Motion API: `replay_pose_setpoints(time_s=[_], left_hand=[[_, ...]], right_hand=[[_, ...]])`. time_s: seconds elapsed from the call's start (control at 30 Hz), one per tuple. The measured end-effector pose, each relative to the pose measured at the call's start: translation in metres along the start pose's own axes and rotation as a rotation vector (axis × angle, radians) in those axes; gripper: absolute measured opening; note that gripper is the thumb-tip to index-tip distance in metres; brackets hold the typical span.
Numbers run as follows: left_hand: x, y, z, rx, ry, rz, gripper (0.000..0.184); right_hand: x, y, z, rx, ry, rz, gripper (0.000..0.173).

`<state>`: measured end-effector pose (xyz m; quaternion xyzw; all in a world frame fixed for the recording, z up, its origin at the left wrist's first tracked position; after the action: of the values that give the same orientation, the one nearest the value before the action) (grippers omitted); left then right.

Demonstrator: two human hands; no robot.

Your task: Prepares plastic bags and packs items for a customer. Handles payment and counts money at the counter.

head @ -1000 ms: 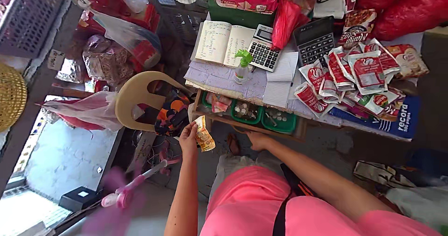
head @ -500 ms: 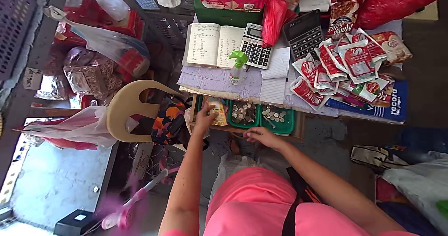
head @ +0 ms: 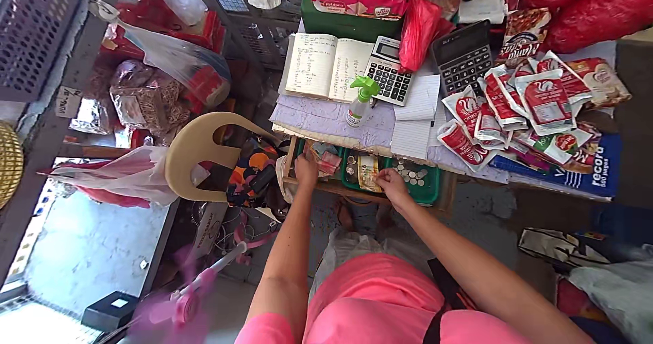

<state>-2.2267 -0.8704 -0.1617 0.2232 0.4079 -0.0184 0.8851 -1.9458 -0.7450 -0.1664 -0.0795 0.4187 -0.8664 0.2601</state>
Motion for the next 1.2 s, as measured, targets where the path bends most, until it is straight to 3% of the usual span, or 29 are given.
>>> replay_pose_setpoints(time_s=[0.07,0.13,0.23,0.37,0.47,0.57,0.6,0.67,0.73,0.8,0.87,0.97,1.2], left_hand=[[0.004,-0.004,-0.008,-0.051,-0.129,-0.133,0.048],[0.006,-0.004,-0.011,-0.083,-0.191,-0.138,0.045],[0.015,-0.011,-0.015,-0.177,-0.257,0.082,0.032],[0.01,-0.021,-0.011,-0.259,-0.284,0.278,0.031],[0.01,-0.028,-0.012,-0.258,-0.35,0.407,0.032],[0.008,-0.034,-0.013,-0.245,-0.384,0.57,0.036],[0.006,-0.035,-0.013,-0.242,-0.391,0.602,0.036],[0.001,-0.032,-0.012,-0.236,-0.397,0.641,0.035],[-0.005,-0.027,-0.009,-0.239,-0.399,0.654,0.036],[-0.009,-0.02,-0.009,-0.223,-0.419,0.643,0.037],[-0.008,-0.014,-0.018,-0.191,-0.428,0.659,0.04],[-0.016,-0.004,-0.02,-0.143,-0.437,0.687,0.044],[-0.045,-0.034,0.021,0.02,-0.193,0.698,0.039]], right_hand=[[0.009,-0.01,0.008,-0.091,-0.118,0.049,0.019],[0.027,-0.023,0.016,-0.174,-0.244,0.088,0.02],[0.06,-0.044,0.016,-0.244,-0.351,0.118,0.025],[0.103,-0.054,-0.012,-0.261,-0.343,0.142,0.03],[0.133,-0.061,-0.022,-0.353,-0.374,0.564,0.053],[0.152,-0.07,-0.005,-0.524,-0.236,1.012,0.065],[0.155,-0.068,0.003,-0.63,-0.189,1.065,0.064],[0.161,-0.061,0.024,-0.982,-0.152,1.035,0.044],[0.172,-0.046,0.042,-1.221,-0.351,0.935,0.02],[0.185,-0.033,0.045,-1.194,-0.602,0.888,0.02],[0.194,-0.034,0.031,-1.0,-0.675,0.909,0.028],[0.199,-0.039,-0.005,-0.723,-0.65,0.978,0.035],[0.19,-0.055,-0.05,-0.629,-0.503,0.932,0.028]])
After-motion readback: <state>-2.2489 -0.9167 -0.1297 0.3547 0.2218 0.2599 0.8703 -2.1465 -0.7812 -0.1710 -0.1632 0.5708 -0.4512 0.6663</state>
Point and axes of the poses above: each hand's wrist, its own z-axis away from the middle knuckle, its own x-axis out of the palm, y = z × x, the point moved 8 cm from there along -z, towards the middle knuckle, and after that the axes turned 10 degrees about -z, right-handed, at the moved point
